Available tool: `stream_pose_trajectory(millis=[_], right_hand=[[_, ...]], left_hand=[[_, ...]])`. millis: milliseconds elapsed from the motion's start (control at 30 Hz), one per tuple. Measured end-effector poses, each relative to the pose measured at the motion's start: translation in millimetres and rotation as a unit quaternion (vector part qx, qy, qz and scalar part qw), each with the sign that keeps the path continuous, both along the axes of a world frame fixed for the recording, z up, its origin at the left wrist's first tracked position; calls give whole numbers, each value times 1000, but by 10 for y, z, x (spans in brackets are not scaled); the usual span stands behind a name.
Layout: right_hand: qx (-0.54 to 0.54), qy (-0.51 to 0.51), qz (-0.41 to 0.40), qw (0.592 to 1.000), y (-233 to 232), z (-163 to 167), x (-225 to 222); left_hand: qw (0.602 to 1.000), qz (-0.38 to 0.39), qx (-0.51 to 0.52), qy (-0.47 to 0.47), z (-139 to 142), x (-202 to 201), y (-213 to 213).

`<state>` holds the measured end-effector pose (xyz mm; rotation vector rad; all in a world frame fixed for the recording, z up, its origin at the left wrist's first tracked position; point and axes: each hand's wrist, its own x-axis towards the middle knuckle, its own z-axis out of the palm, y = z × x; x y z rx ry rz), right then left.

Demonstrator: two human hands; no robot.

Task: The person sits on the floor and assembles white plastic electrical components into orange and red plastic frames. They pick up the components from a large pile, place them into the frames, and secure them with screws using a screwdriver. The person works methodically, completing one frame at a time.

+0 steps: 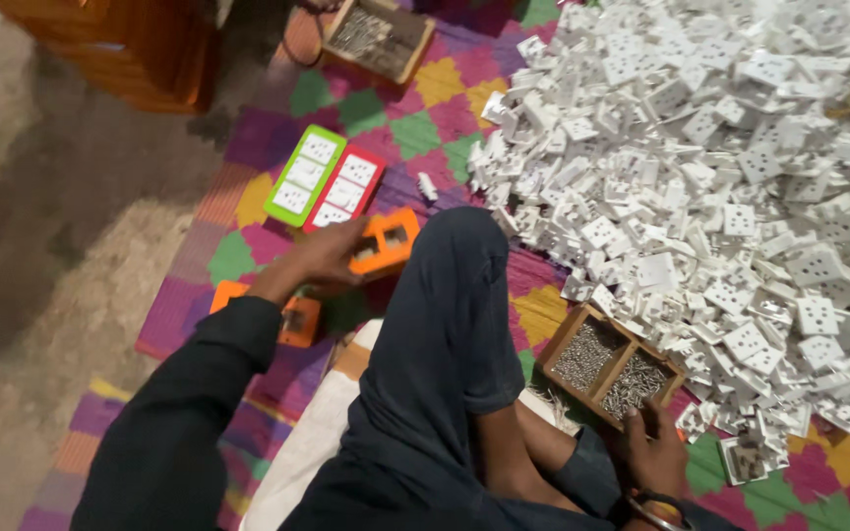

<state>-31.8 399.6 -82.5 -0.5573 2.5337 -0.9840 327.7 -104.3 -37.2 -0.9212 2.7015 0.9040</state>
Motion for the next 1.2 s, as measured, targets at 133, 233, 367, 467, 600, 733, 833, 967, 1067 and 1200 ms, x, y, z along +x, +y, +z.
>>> stream_pose_trajectory(millis=[133, 233, 367, 467, 600, 733, 833, 967, 1067, 1200], right_hand=[[21, 6, 1, 1000, -69, -45, 54], [1, 21, 5, 1000, -147, -55, 104], [6, 54, 30, 998, -272, -18, 130], [7, 67, 24, 997, -389, 26, 213], [9, 43, 18, 999, -501, 147, 365], [13, 64, -8, 998, -651, 207, 392], [-1, 44, -13, 999, -748, 145, 377], [-7, 45, -9, 999, -798, 17, 354], [-8, 79, 7, 997, -791, 1, 357], [-8, 83, -5, 997, -869, 149, 342]], left_hand=[[954, 158, 234, 103, 649, 82, -400], [922, 201, 296, 152, 892, 82, -593], [943, 145, 225, 197, 901, -85, -865], [980, -6, 42, 196, 745, -361, -1162], [960, -268, -76, -24, 367, -625, -1342], [816, -520, -203, 151, 35, -707, -1186], [760, -571, -304, 64, -85, -647, -1045], [806, -507, -299, 62, -11, -495, -1032], [842, -402, -347, -98, 7, -268, -938], [993, 2, -92, 70, -251, 43, -555]])
